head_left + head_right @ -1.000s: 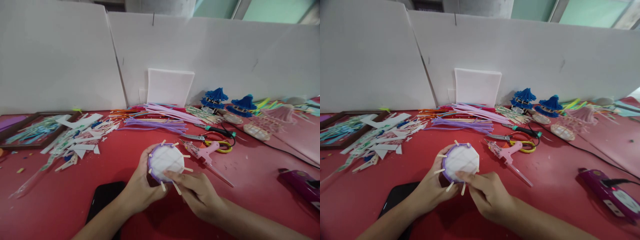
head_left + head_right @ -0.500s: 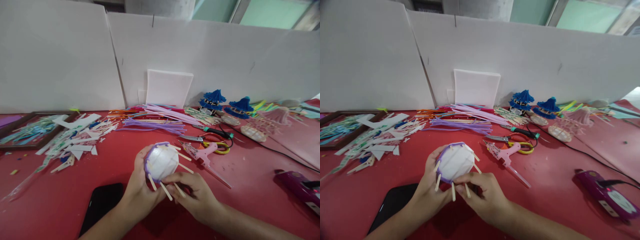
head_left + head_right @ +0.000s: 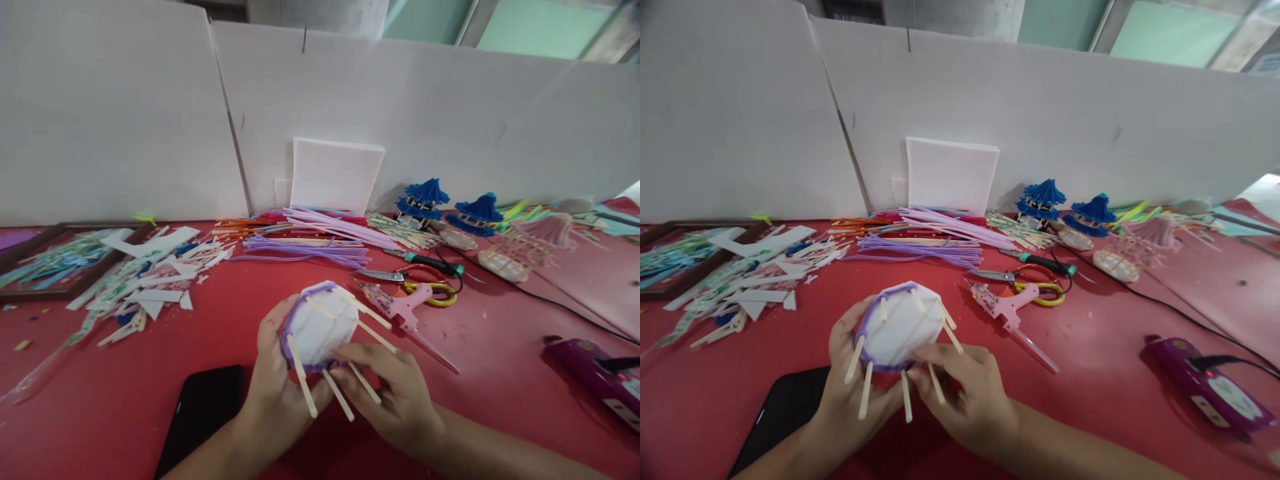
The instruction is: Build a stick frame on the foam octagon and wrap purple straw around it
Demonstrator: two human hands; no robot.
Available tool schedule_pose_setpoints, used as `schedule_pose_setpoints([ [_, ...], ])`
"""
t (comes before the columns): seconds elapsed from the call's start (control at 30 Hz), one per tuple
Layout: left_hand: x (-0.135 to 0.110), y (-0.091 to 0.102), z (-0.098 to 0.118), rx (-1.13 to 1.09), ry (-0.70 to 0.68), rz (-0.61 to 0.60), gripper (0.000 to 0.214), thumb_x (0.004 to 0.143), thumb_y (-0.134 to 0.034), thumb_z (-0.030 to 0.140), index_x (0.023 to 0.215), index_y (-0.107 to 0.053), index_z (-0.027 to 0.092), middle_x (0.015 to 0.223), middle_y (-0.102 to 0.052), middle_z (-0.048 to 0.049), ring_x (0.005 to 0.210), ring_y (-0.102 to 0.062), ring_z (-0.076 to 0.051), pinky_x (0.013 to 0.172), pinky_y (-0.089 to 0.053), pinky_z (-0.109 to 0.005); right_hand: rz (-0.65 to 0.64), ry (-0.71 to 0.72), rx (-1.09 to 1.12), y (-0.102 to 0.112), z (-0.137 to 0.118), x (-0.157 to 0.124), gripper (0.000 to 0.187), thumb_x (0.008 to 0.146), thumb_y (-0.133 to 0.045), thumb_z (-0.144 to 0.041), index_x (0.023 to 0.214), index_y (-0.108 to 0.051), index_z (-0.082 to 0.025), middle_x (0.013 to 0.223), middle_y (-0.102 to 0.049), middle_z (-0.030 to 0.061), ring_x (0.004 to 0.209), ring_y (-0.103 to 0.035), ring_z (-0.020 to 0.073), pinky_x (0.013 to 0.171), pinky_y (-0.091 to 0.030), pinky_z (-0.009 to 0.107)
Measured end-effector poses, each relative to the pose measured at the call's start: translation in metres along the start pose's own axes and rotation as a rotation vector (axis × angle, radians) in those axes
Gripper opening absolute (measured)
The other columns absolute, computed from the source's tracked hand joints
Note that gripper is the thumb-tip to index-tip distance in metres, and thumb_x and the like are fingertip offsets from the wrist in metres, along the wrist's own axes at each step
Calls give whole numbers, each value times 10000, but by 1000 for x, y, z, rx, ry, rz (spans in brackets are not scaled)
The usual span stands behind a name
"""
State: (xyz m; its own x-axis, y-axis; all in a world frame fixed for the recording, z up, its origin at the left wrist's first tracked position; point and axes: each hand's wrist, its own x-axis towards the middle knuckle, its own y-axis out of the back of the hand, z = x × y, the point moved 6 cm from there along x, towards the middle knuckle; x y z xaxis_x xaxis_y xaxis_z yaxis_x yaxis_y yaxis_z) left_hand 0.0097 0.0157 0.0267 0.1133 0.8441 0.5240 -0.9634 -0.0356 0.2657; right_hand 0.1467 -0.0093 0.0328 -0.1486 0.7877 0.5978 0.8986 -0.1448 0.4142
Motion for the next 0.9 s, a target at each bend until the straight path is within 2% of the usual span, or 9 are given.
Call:
schedule_pose_setpoints([
  [0.1, 0, 3, -1, 63, -26, 39, 793, 632, -771, 256, 1264, -293, 304, 1171, -498, -68, 1048, -568, -266, 856, -487, -359, 44, -108, 36, 1, 6, -2, 46, 794, -611, -221, 807, -570, -205, 581, -617, -16, 480, -573, 106, 465, -466, 183],
  [0.17, 1, 4, -2, 75, -30, 56, 805, 643, -762, 247, 1277, -268, 292, 1192, -477, -77, 1039, -578, -253, 858, -490, -350, 64, -140, 36, 2, 9, -3, 122, 780, -628, -232, 729, -520, -210, 562, -573, -30, 471, -538, 96, 454, -448, 178],
  [0.33, 5, 4, -2, 82, -28, 87, 810, 606, -766, 167, 1260, -294, 243, 1166, -506, -85, 989, -614, -236, 805, -528, -328, 32, -132, 85, 0, 14, -5, 66, 801, -605, -184, 798, -541, -200, 603, -585, -25, 507, -546, 95, 495, -468, 187],
  [0.43, 5, 3, -7, 24, 34, 61, 830, 599, -757, 130, 1274, -290, 257, 1205, -498, -85, 1044, -597, -237, 855, -522, -336, 32, -80, 97, 2, 12, -3, 78, 806, -592, -144, 863, -578, -194, 650, -620, -9, 538, -572, 98, 518, -485, 191],
  [0.6, 6, -1, -11, -172, 146, -22, 777, 675, -692, 121, 1301, -264, 289, 1305, -465, -89, 1175, -526, -242, 960, -470, -363, 50, 28, 14, 10, 6, 3, 141, 790, -578, -75, 866, -625, -184, 690, -644, 19, 617, -605, 120, 575, -503, 211],
  [0.8, 7, -9, -17, -318, 299, -140, 760, 710, -656, 97, 1320, -248, 294, 1332, -460, -88, 1112, -578, -218, 858, -526, -276, 25, 40, 23, 10, 10, 6, 211, 781, -577, -55, 942, -649, -173, 733, -647, 34, 631, -604, 119, 572, -513, 212],
  [0.9, 6, -11, -22, -377, 380, -175, 763, 714, -659, 100, 1328, -243, 282, 1341, -475, -90, 1141, -560, -219, 898, -501, -283, 16, 63, 32, 9, 10, 6, 212, 784, -579, -52, 940, -660, -171, 744, -651, 40, 659, -616, 127, 589, -523, 219],
])
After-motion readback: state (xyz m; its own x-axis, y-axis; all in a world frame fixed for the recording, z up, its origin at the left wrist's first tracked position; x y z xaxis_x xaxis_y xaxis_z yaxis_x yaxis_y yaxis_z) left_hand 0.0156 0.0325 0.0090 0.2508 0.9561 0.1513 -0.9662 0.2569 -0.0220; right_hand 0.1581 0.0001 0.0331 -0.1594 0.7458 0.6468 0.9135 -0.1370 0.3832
